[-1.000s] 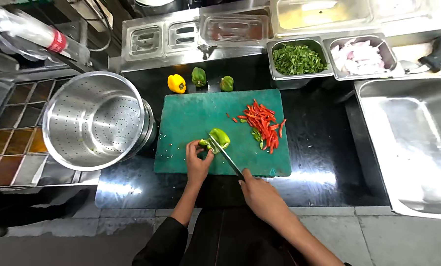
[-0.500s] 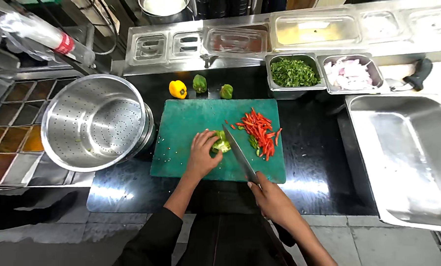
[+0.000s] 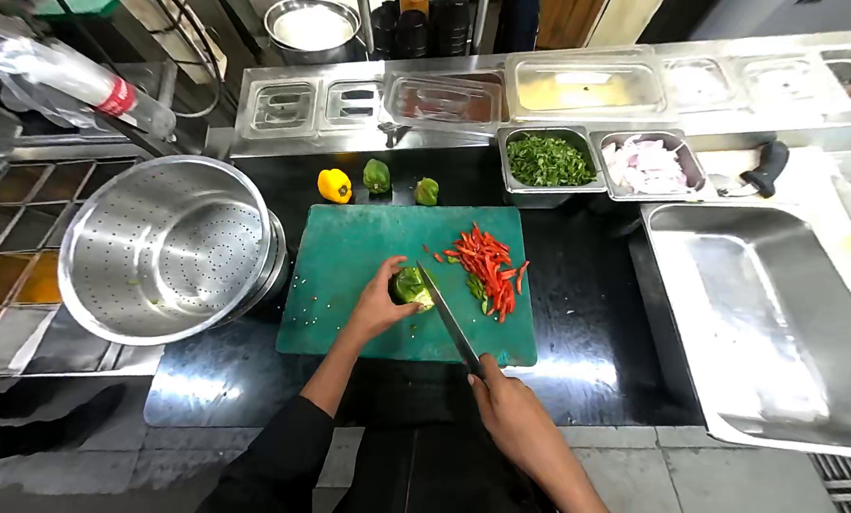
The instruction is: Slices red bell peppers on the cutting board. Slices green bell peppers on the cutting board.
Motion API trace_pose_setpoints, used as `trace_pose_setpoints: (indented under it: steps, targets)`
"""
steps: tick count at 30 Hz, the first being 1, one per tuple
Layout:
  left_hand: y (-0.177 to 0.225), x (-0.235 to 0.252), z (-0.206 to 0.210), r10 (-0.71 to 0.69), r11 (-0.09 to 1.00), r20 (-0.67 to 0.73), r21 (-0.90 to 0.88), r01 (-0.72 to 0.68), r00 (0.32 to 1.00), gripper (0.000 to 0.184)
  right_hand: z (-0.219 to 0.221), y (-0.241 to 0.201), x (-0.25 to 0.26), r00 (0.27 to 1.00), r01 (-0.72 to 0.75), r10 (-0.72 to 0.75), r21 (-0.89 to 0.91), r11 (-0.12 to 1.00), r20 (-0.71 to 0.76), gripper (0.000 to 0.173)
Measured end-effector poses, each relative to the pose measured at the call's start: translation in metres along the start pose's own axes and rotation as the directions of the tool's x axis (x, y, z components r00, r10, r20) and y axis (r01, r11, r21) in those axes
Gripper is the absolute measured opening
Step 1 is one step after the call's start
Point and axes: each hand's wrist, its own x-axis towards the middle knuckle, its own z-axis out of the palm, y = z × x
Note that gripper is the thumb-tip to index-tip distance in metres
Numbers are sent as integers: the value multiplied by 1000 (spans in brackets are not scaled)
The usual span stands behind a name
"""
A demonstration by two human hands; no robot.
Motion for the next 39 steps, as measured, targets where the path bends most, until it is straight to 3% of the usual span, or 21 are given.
trace_pose_setpoints:
  steps: [4, 8, 12, 17, 21, 27, 34, 39]
  targets:
    - [-1, -3, 5, 68, 997, -101, -13, -70, 993, 85, -5, -14, -4, 997, -79, 81, -120, 990, 9, 38]
    - [-5, -7, 6, 117, 992, -108, -29, -121, 987, 78, -13, -20, -9, 985, -167, 172, -198, 966, 13, 38]
    - [-7, -7, 12, 61, 998, -73, -17, -63, 995, 73, -15, -16, -10, 986, -151, 165, -233, 961, 41, 38]
    - [-7, -5, 25, 82, 995, -214, -43, -93, 973, 70, -19, -14, -14, 990, -131, 143, -299, 945, 19, 36]
    - [-3, -3, 26, 101, 992, -213, -53, -114, 972, 69, -24, -14, -13, 991, -120, 130, -320, 940, 8, 37]
    - [3, -1, 28, 158, 986, -196, -29, -167, 968, 65, -23, -26, 0, 989, -136, 148, -318, 938, 14, 37]
    - [5, -5, 36, 189, 980, -188, -20, -196, 964, 63, -11, -45, 41, 988, -140, 112, -294, 945, -110, 34]
    - [-11, -14, 36, 167, 982, -180, -57, -180, 969, 64, -24, -18, 52, 995, -48, 37, -133, 990, -88, 36]
